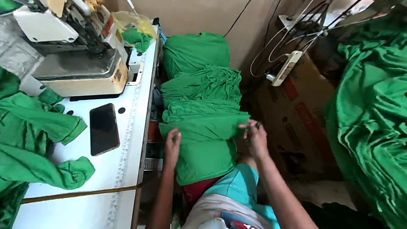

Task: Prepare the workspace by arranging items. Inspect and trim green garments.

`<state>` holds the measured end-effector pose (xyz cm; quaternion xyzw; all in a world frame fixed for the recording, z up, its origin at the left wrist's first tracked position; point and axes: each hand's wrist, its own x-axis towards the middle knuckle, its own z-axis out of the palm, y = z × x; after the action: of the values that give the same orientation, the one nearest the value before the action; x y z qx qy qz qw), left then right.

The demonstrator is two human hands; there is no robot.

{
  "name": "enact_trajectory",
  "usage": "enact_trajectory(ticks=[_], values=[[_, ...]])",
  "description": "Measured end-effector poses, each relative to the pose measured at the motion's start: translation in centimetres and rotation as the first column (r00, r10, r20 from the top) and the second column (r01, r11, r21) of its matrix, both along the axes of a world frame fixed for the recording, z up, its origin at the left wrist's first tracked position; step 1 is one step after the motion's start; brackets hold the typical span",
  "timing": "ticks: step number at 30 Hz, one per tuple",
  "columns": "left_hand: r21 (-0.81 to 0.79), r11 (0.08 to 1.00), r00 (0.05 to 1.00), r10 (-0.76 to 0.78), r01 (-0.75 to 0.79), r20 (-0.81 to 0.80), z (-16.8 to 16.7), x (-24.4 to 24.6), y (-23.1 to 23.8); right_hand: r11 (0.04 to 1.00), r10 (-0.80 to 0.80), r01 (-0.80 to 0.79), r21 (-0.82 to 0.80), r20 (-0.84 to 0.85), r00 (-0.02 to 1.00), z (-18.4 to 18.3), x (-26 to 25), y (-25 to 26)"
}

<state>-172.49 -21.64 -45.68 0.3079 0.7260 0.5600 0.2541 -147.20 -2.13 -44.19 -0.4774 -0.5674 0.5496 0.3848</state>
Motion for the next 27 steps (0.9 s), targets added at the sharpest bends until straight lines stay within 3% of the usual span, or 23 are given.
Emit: enact_trajectory(ticks=[2, 4, 8, 10, 12, 15, 21, 27], values=[[-0.026, 0.998, 0.994, -0.051, 0.049, -0.093, -1.1, 2.8, -1.2, 0.977, 0.204, -0.21, 0.046, 0.121, 0.972, -1.6, -0.2, -3.1], [-0.163, 0.97, 0.965, -0.208, 0.182, -0.16, -1.5, 5.4, -3.3, 0.929, 0.362, -0.37, 0.029, 0.153, 0.92, -3.4, -0.7, -6.0], [-0.48, 0.781, 0.81, -0.546, 0.4, -0.213, -3.7, 8.6, -7.4, 0.782, 0.621, -0.614, -0.107, 0.217, 0.753, -5.7, -1.1, -10.3], [-0.459, 0.812, 0.831, -0.503, 0.361, -0.236, -5.2, 9.7, -8.9, 0.647, 0.731, -0.745, -0.16, 0.408, 0.547, -5.5, -1.3, -11.1], [-0.366, 0.889, 0.874, -0.39, 0.275, -0.289, -5.9, 9.9, -9.7, 0.53, 0.735, -0.828, -0.182, 0.586, 0.341, -4.8, -1.9, -11.7], [-0.427, 0.857, 0.848, -0.435, 0.287, -0.303, -5.7, 9.2, -9.6, 0.433, 0.691, -0.878, -0.206, 0.701, 0.177, -4.1, -2.3, -12.4], [-0.356, 0.901, 0.83, -0.386, 0.247, -0.402, -5.8, 8.2, -8.9, 0.448, 0.658, -0.882, -0.147, 0.721, 0.215, -4.2, -1.3, -13.1], [-0.311, 0.92, 0.874, -0.343, 0.238, -0.344, -3.8, 8.0, -8.5, 0.543, 0.641, -0.84, 0.007, 0.643, 0.42, -3.9, -0.8, -12.8]])
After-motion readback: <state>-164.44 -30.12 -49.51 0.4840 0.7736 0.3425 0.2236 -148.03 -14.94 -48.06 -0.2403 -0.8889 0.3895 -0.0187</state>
